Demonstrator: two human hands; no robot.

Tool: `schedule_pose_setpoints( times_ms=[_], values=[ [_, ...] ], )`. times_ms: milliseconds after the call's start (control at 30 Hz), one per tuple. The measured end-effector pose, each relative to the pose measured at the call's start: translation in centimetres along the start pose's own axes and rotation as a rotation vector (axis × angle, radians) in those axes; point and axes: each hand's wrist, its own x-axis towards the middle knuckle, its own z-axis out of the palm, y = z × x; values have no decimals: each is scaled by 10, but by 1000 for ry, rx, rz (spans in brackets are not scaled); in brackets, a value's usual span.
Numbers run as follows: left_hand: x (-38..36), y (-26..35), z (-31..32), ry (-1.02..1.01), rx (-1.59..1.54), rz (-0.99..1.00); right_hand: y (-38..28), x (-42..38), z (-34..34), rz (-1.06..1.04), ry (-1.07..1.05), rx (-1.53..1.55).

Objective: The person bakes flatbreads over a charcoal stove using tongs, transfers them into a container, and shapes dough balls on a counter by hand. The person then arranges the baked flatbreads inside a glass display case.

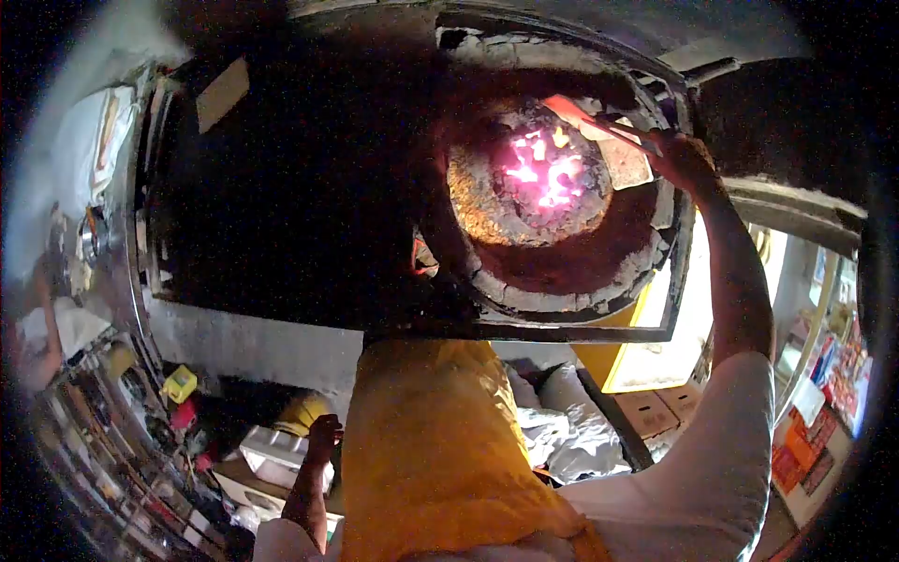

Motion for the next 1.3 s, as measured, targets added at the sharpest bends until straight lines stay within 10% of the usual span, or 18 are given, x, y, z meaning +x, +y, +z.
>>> schedule_pose_setpoints(
  times_ms=[300,367,433,467,500,533,633,700,767,800,933,1067,1233,1300],
  values=[
    [-12,28,33,-126,160,-28,8,6,-12,170,52,-36],
    [18,12,12,-368,-813,-193,0,-3,-21,218,105,75],
    [0,45,25,-541,-771,-180,-16,-16,-28,256,160,325],
    [-16,59,41,-340,-409,129,-32,-24,-29,267,178,510],
    [-24,65,44,-125,-45,424,-51,-33,-28,261,185,739],
    [45,11,-29,-157,-159,106,-77,-41,-24,237,175,1003],
    [80,22,-55,-301,-133,347,-190,-54,-28,81,-37,1681],
    [97,46,-67,-115,45,315,-285,-48,-61,268,-96,1287],
    [153,62,-111,-753,-699,177,-380,-33,-104,300,-150,1226],
    [160,73,-130,-425,-378,191,-423,-23,-123,188,-158,1427],
    [130,151,-156,-327,-49,531,-540,48,-174,53,-242,1829],
    [156,140,-229,-482,-373,535,-609,168,-120,245,-352,2371],
    [69,167,-205,84,-16,42,-653,242,-217,567,-208,2137],
    [63,147,-219,-59,-92,253,-659,258,-179,81,-68,1690]
  ],
)
